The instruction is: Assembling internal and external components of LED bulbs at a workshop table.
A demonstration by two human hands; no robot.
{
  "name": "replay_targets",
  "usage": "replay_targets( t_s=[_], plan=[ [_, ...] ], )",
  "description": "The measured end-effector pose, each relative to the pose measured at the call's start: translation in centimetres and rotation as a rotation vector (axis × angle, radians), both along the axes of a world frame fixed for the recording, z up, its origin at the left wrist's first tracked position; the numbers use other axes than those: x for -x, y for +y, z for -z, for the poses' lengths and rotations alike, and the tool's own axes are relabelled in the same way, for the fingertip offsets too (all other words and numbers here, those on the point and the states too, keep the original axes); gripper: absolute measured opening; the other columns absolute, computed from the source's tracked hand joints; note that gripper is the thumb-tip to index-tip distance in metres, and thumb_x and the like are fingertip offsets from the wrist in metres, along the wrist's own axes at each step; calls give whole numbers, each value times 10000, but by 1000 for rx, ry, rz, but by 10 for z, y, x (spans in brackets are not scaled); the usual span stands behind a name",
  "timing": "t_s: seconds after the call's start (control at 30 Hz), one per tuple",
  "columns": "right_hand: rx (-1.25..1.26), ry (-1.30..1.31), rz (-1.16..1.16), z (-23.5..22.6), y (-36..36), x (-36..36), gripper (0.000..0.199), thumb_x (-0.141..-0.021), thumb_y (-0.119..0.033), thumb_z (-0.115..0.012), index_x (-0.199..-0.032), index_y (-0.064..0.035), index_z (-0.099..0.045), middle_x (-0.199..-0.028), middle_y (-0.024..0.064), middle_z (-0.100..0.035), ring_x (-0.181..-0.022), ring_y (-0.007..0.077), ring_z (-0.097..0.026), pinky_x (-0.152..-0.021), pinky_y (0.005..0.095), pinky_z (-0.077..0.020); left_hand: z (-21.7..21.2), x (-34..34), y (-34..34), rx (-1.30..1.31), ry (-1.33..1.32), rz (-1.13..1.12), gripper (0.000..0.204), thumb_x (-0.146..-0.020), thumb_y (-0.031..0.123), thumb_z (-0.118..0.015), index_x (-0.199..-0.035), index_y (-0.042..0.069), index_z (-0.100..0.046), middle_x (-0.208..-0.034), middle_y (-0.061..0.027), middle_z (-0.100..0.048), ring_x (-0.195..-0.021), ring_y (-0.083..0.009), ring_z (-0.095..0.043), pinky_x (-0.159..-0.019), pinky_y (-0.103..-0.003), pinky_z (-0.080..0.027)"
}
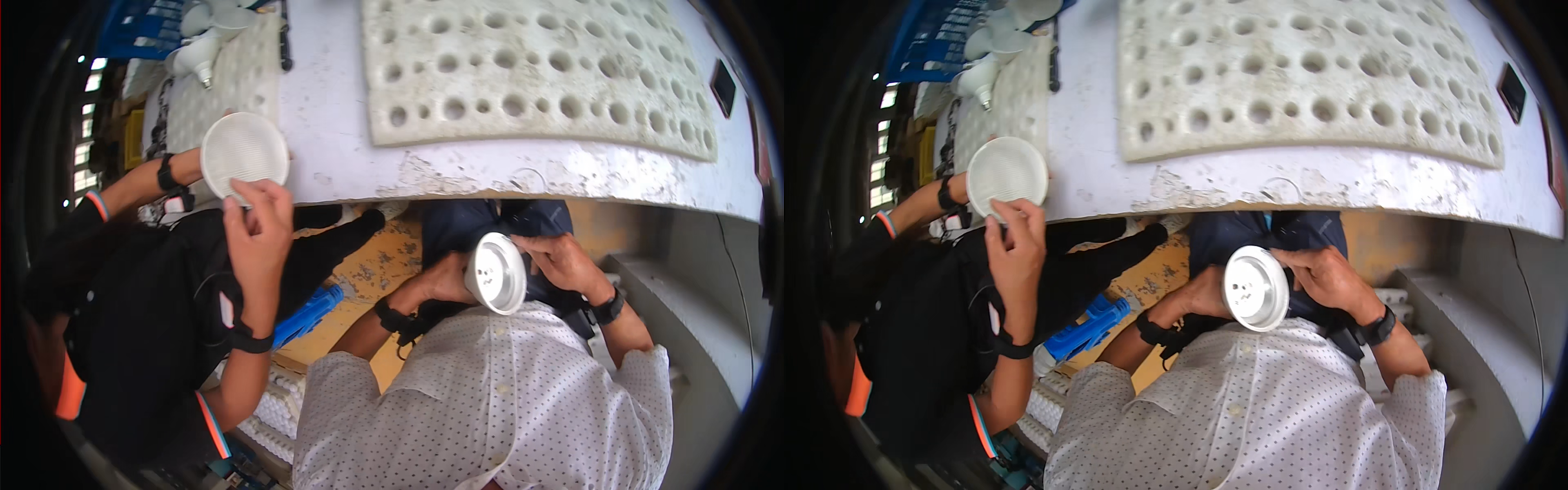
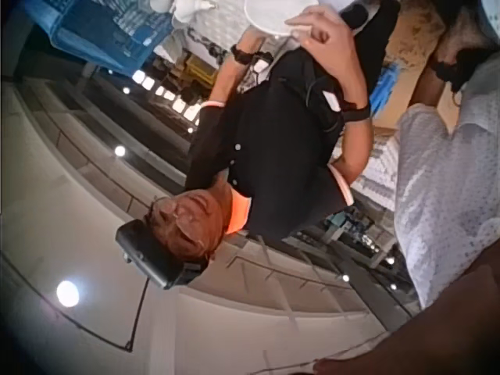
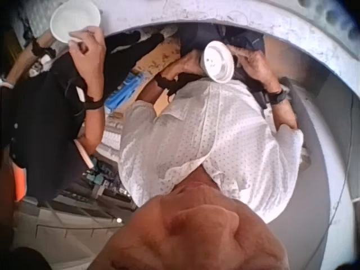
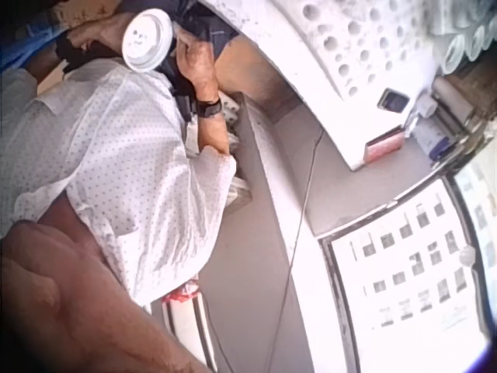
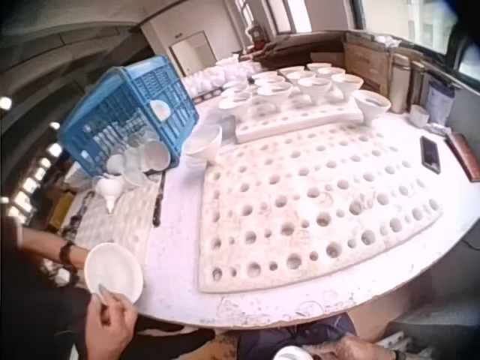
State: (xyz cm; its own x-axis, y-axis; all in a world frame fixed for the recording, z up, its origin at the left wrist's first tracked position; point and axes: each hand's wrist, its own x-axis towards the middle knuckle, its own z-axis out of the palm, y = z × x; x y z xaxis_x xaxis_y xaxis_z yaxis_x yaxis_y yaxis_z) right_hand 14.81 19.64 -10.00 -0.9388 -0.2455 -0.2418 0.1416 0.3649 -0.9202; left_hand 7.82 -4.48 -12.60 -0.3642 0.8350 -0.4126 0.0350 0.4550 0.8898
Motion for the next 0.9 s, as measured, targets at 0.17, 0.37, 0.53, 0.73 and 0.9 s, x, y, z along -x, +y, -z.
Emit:
replay_targets(
  t_s=[0.17,0.37,0.53,0.73,0.9],
  plan=[
    [106,-15,52,2,-6,1,425,-786,99,-449,-1163,-34,-594,-761,170,-643,-525,156,-594,-564,271,-494,-15,-3,6,17,121,-109,795,-585,300,-833,-1206,3,-434,-1045,-179,-624,-954,-291,-632,-823,-367,-512],
    [112,-39,49,8,-5,1,378,-859,75,-413,-1192,-5,-572,-728,81,-629,-528,81,-520,-533,232,-463,-15,-28,10,-63,251,-400,901,-602,268,-842,-1297,6,-333,-1128,-210,-580,-1039,-326,-596,-874,-387,-503],
    [13,-20,12,-4,-4,-1,337,-815,60,-494,-1120,-20,-613,-855,187,-660,-722,277,-667,-678,319,-516,-9,-32,5,-157,306,-421,856,-619,222,-834,-1286,-10,-350,-1101,-213,-599,-1025,-308,-609,-846,-381,-519],
    [-78,173,-13,-1,-2,0,294,-804,19,-526,-1078,-12,-630,-962,189,-642,-824,340,-634,-726,353,-513,4,-32,7,-225,386,-265,719,-677,169,-789,-1252,-9,-397,-1083,-199,-615,-980,-301,-630,-817,-374,-528],
    [-150,146,-35,6,0,-2,305,-815,1,-527,-1099,-43,-629,-1008,177,-641,-848,344,-631,-753,358,-517,6,-28,8,-114,342,-193,745,-643,197,-812,-1249,-2,-426,-1132,-178,-597,-1031,-273,-609,-869,-355,-501]
  ],
)
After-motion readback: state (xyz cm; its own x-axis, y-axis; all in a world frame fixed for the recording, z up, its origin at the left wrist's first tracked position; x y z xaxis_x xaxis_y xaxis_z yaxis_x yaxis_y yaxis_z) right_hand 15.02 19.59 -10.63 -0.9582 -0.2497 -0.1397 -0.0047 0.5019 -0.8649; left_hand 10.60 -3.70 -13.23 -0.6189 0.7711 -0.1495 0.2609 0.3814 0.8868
